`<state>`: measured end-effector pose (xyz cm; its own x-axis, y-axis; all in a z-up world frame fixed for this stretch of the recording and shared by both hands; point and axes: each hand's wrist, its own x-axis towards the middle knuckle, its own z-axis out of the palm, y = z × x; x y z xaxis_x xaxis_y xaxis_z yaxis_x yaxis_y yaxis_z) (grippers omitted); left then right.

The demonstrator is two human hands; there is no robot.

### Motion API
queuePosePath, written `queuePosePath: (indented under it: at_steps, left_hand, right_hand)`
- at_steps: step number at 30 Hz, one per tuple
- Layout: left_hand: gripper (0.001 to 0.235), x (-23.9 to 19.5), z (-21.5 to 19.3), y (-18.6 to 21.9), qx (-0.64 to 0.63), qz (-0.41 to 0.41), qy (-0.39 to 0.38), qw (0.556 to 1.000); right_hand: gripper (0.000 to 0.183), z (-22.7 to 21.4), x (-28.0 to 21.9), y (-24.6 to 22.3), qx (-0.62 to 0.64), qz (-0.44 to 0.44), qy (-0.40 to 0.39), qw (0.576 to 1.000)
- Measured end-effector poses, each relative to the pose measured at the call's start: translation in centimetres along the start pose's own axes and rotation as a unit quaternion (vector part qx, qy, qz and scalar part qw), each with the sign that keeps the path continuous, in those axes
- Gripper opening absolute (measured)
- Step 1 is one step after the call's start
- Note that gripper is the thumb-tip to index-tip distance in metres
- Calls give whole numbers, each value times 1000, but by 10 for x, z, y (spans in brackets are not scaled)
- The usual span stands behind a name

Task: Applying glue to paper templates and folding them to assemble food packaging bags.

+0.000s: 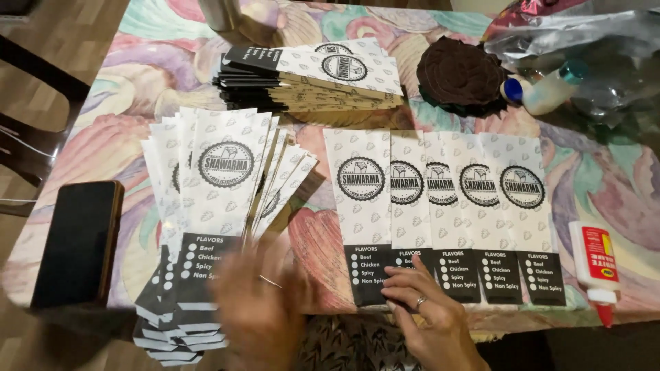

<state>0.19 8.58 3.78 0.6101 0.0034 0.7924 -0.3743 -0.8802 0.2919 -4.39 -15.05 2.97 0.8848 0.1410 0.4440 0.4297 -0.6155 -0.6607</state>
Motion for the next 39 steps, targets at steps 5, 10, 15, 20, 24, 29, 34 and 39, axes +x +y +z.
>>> queuePosePath:
  at_steps: [5,10,15,20,24,29,34,39]
  left_hand:
    - [95,32,-7,-60,209,-134,-318,915]
    - [69,44,0,-77,154,-199,-348,903]
    - [71,23,14,-91,196,-162,-326,911]
    - [13,3,34,-110,306,106,-58,944]
    - [15,31,8,-30,172,-89,-136,972]
    - [21,34,11,-54,318,-93,-101,938]
    - [16,48,-18,-54,168,-151,-170,959]
    - [11,58,-34,-50,166,-186,-137,959]
  right_hand:
    - [31,1,-5,3,-16,-12,-8,1000]
    - [28,1,-3,3,-8,-29,2,1000]
    - [33,4,-11,13,-36,-42,-3,998]
    - [31,4,-9,7,-16,-36,4,999]
    - [30,4,-8,5,-10,-35,7,999]
    - [28,2,-9,7,0,-46,4,999]
    - [30,4,-9,6,6,-48,12,999]
    - [30,4,-11,8,0,-48,9,999]
